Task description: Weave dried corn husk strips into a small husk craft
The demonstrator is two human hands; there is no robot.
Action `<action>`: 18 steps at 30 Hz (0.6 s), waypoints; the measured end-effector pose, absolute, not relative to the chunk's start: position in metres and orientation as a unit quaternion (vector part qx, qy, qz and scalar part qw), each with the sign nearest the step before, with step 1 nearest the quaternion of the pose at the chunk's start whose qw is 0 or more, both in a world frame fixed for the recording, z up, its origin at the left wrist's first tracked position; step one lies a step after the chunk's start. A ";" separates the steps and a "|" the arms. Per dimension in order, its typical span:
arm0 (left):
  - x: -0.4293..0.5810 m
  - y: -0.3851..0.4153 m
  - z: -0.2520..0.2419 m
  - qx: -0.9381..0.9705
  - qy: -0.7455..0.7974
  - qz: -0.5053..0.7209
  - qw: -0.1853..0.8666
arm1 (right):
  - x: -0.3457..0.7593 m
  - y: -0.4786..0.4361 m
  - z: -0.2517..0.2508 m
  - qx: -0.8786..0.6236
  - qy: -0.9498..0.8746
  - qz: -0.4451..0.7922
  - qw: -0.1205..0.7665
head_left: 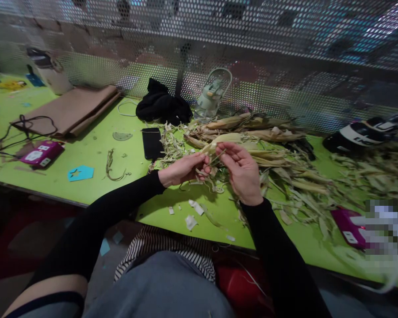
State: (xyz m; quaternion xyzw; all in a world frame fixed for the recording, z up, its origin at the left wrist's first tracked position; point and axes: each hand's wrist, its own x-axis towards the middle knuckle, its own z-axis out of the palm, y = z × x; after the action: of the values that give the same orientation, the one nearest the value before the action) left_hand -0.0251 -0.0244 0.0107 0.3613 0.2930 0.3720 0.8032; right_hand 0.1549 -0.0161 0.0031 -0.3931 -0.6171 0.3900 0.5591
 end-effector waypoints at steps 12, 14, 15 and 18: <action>-0.040 -0.012 0.008 0.496 0.375 0.395 0.676 | 0.167 -0.020 0.018 -0.486 -0.775 0.167 0.367; -0.042 -0.010 0.005 0.561 0.395 0.361 0.631 | 0.167 -0.022 0.019 -0.491 -0.750 0.231 0.379; -0.043 -0.009 0.005 0.599 0.402 0.342 0.603 | 0.167 -0.024 0.020 -0.492 -0.744 0.235 0.386; -0.047 -0.009 0.008 0.703 0.394 0.289 0.516 | 0.170 -0.026 0.025 -0.496 -0.743 0.188 0.408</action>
State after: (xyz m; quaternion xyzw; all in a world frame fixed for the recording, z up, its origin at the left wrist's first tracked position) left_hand -0.0468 -0.0087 0.0080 0.7033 0.3937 0.2894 0.5163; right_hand 0.1695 -0.0264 0.0252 -0.4960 -0.7429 0.1881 0.4083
